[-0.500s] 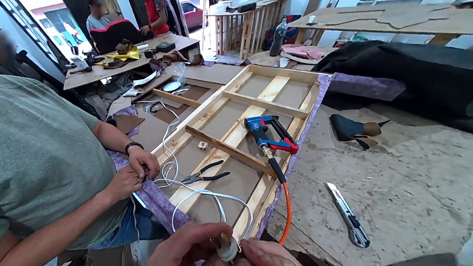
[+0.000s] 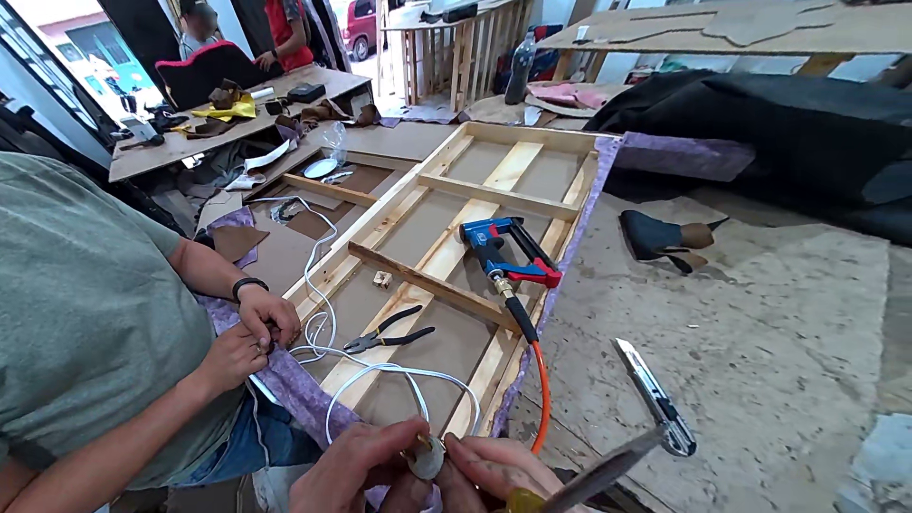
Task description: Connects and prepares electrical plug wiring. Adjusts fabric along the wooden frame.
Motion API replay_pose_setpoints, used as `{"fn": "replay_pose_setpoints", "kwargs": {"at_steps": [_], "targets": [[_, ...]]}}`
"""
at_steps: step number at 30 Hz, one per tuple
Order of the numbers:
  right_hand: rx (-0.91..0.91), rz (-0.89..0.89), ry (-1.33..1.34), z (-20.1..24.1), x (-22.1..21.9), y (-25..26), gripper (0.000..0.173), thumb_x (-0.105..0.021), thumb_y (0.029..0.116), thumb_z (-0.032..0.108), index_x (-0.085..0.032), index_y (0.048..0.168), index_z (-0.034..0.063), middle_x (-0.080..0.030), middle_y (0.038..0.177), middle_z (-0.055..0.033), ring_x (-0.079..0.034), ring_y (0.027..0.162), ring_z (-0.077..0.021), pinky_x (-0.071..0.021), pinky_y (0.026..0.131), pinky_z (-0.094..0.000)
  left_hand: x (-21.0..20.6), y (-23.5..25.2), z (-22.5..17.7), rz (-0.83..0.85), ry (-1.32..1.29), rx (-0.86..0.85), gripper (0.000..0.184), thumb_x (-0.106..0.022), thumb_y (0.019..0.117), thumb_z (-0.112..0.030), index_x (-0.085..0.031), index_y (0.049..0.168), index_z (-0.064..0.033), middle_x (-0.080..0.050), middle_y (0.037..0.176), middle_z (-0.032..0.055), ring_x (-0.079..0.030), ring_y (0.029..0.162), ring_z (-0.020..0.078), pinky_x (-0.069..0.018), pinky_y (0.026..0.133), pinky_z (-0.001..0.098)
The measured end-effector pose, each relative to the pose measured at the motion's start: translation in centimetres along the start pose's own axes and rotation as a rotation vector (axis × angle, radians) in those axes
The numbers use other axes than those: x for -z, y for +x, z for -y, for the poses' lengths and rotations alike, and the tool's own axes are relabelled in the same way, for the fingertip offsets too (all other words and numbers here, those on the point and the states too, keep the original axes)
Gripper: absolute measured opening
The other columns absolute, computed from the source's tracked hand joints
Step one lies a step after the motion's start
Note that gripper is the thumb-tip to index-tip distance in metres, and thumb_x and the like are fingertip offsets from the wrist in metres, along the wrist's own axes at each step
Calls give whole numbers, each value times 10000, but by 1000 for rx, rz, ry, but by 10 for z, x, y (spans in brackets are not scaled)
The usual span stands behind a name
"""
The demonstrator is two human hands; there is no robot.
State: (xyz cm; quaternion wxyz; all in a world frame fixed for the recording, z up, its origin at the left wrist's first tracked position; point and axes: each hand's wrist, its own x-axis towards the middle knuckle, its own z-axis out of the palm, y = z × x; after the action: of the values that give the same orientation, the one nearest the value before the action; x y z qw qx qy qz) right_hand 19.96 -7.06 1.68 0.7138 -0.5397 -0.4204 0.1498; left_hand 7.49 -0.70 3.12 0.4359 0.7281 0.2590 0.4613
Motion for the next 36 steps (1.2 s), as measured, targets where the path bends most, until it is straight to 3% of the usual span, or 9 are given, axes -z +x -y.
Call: {"fn": "replay_pose_setpoints", "kwargs": {"at_steps": [2, 5, 12, 17, 23, 26, 31, 34, 36], "targets": [[-36, 9, 26, 0, 2, 2, 68, -785, 826, -42, -741, 878, -45, -731, 892, -79, -697, 781, -55, -606, 688, -180, 1, 0, 1, 10, -56, 28, 305, -707, 946, -31, -673, 1249, -38, -713, 1142, 60, -724, 963, 110, -642, 835, 279], [-235, 91, 193, 5, 11, 8, 85, -765, 834, -54, -762, 912, -22, -752, 910, -58, -690, 702, -53, -602, 598, -208, 6, 2, 3, 53, -186, 99, 324, -705, 940, -22, -671, 1262, -41, -720, 1186, 49, -727, 975, 115, -636, 853, 293], [-511, 165, 380, 11, 22, 13, 126, -748, 819, -78, -760, 893, 23, -757, 930, -33, -659, 645, -38, -568, 546, -205, 10, 0, 7, 111, -264, 93, 311, -702, 952, -54, -696, 1257, -114, -727, 1185, 12, -719, 998, 92, -622, 873, 270], [-379, 166, 327, 11, 23, 6, 84, -767, 825, -39, -751, 898, 1, -750, 985, -63, -663, 682, -40, -568, 562, -207, 11, 0, 12, 153, -291, 16, 330, -682, 970, -58, -697, 1281, -167, -717, 1207, -38, -697, 1050, 61, -599, 902, 234], [-217, 163, 286, 10, 25, 2, 33, -737, 855, -20, -715, 881, -25, -751, 999, -100, -706, 821, -72, -597, 672, -221, 7, 1, 13, 162, -329, -47, 327, -682, 970, -50, -702, 1280, -153, -716, 1205, -34, -688, 1078, 67, -591, 924, 238], [-214, 144, 294, 6, 26, 1, 38, -749, 862, -4, -720, 881, -17, -751, 1009, -98, -698, 787, -64, -589, 641, -209, 3, 0, 13, 161, -339, -29, 336, -681, 969, -47, -699, 1287, -155, -715, 1210, -30, -689, 1073, 69, -592, 918, 238], [-202, 108, 282, -1, 26, 4, 56, -763, 857, -4, -721, 890, 14, -755, 996, -69, -693, 765, -60, -589, 632, -211, -4, -4, 10, 118, -290, 73, 346, -688, 964, -45, -696, 1297, -136, -703, 1274, 9, -709, 1048, 97, -614, 886, 264], [-188, 105, 287, -10, 26, 5, 86, -761, 845, -25, -707, 878, 33, -752, 988, -65, -698, 773, -77, -595, 633, -226, -6, -6, 7, 75, -335, 195, 333, -706, 940, -28, -710, 1268, -82, -745, 1142, 13, -725, 962, 98, -625, 866, 302], [-199, 112, 260, -12, 25, 5, 106, -765, 831, -32, -703, 860, 48, -757, 973, -54, -699, 749, -72, -591, 607, -218, -7, -8, 7, 63, -399, 247, 316, -713, 939, -49, -709, 1255, -45, -750, 1136, 28, -727, 966, 105, -622, 878, 311]]}}
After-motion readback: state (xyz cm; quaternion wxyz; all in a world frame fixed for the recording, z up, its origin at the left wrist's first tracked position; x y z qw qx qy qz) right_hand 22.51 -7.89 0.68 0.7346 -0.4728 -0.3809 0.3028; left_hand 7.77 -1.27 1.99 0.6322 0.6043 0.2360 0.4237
